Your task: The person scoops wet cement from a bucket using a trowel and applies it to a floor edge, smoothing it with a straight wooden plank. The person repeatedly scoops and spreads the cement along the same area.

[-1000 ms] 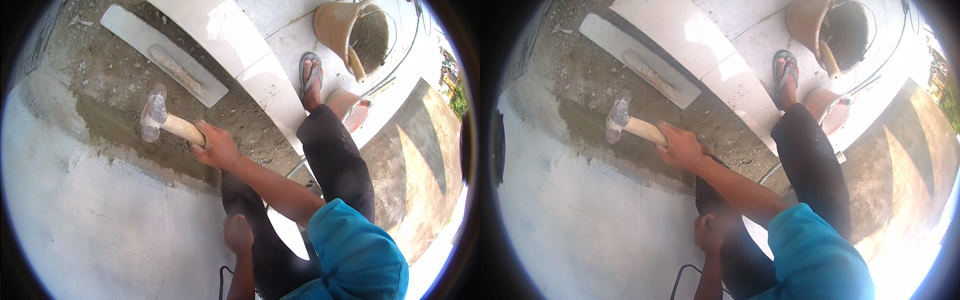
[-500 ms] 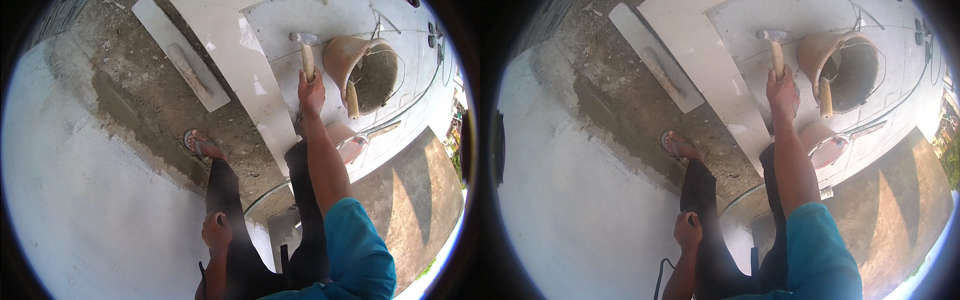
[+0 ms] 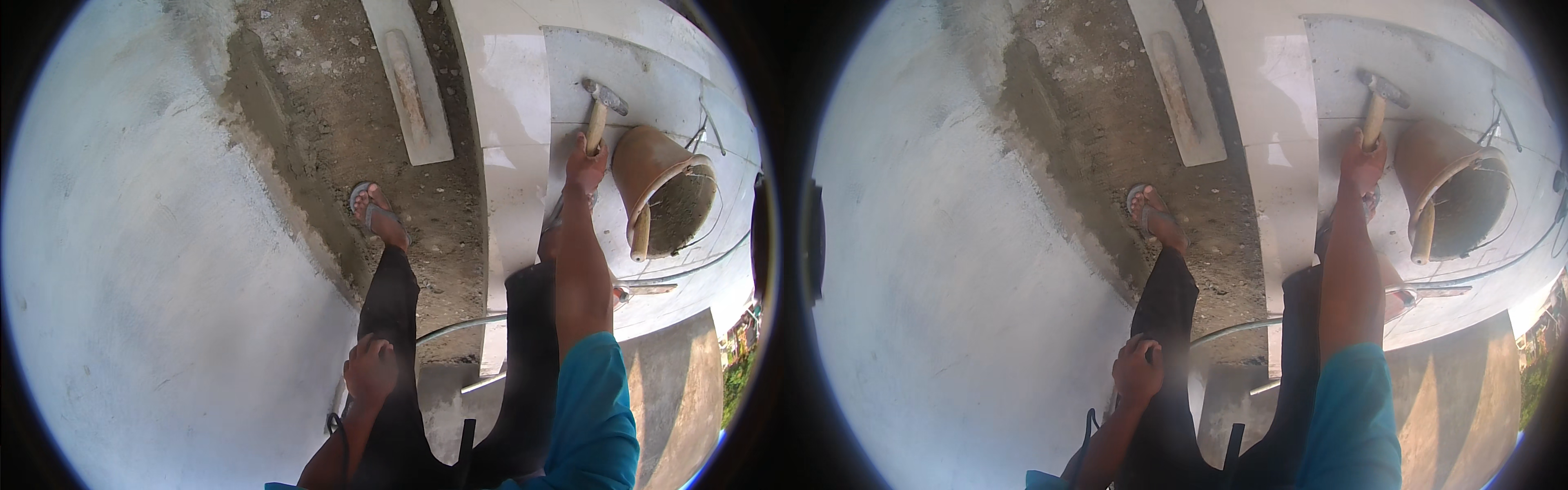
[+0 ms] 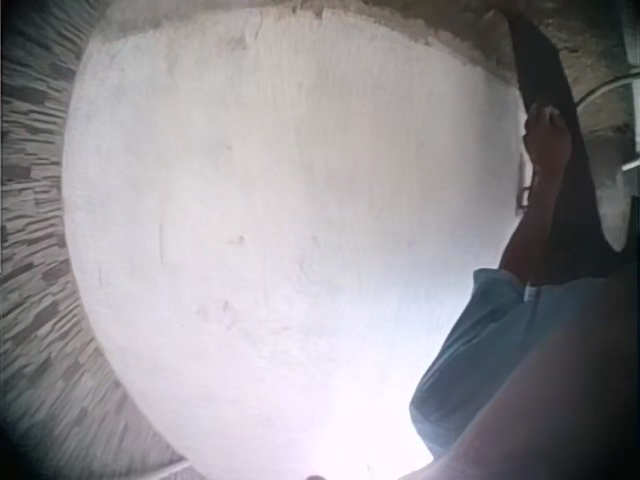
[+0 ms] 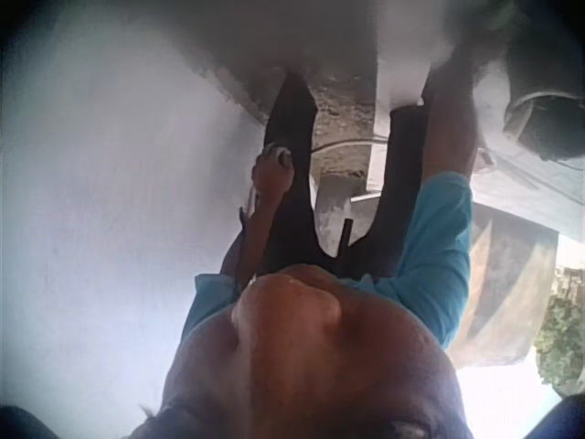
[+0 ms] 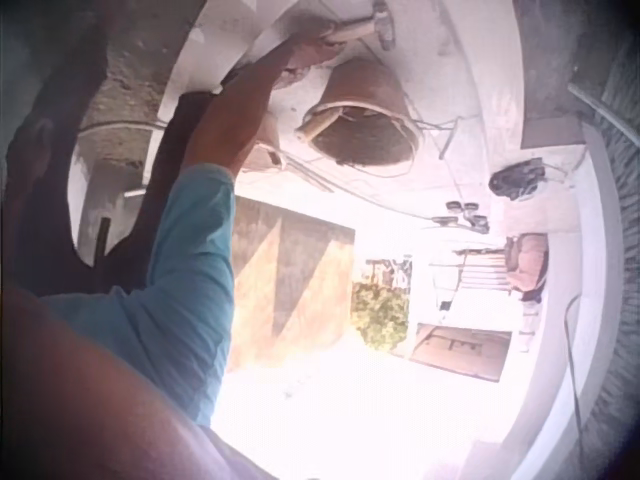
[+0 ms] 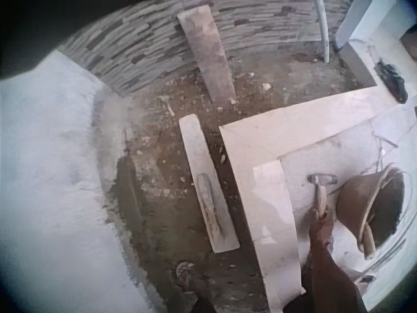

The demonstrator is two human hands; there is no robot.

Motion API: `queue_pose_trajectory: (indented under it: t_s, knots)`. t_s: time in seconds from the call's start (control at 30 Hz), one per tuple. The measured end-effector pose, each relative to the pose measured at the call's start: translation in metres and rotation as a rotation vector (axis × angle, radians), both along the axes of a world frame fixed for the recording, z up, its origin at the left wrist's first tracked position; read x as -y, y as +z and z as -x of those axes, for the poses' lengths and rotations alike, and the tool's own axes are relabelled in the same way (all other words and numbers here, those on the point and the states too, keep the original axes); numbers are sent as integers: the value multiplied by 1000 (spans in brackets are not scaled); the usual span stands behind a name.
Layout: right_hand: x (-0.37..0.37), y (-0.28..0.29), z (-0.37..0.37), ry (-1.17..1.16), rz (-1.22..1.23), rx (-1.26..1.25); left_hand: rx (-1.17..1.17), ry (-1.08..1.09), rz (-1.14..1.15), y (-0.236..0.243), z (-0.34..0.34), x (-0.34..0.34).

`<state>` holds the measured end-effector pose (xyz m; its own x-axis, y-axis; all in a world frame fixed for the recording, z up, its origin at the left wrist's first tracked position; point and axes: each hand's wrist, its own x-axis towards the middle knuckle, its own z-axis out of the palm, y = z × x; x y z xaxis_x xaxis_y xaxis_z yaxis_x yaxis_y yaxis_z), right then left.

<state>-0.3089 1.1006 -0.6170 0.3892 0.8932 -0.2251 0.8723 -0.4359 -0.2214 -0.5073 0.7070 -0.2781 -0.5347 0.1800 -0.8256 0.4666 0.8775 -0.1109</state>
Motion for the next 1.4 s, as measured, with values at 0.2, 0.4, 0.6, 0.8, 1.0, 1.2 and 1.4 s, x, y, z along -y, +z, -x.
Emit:
queue_pose_trajectory:
  t_s: [0.2,0.4,0.6,0.8,1.0,1.2,1.4]
  knots:
    - [-2,3,0,15,41,-42,-1,9,-29,1,6,5]
    - [12,78,78,247,-471,-134,-26,-21,-89,2,8,18]
    - [101,99,277,732,-108,-531,48,-25,-52,3,26,20]
    - [75,-30,326,590,246,-319,76,91,-116,3,49,22]
    - [92,-4,328,561,157,-584,45,108,-174,1,54,27]
    - [219,104,377,250,762,-1074,84,106,-114,2,58,29]
    - [279,103,423,214,720,-1015,140,133,-89,1,64,24]
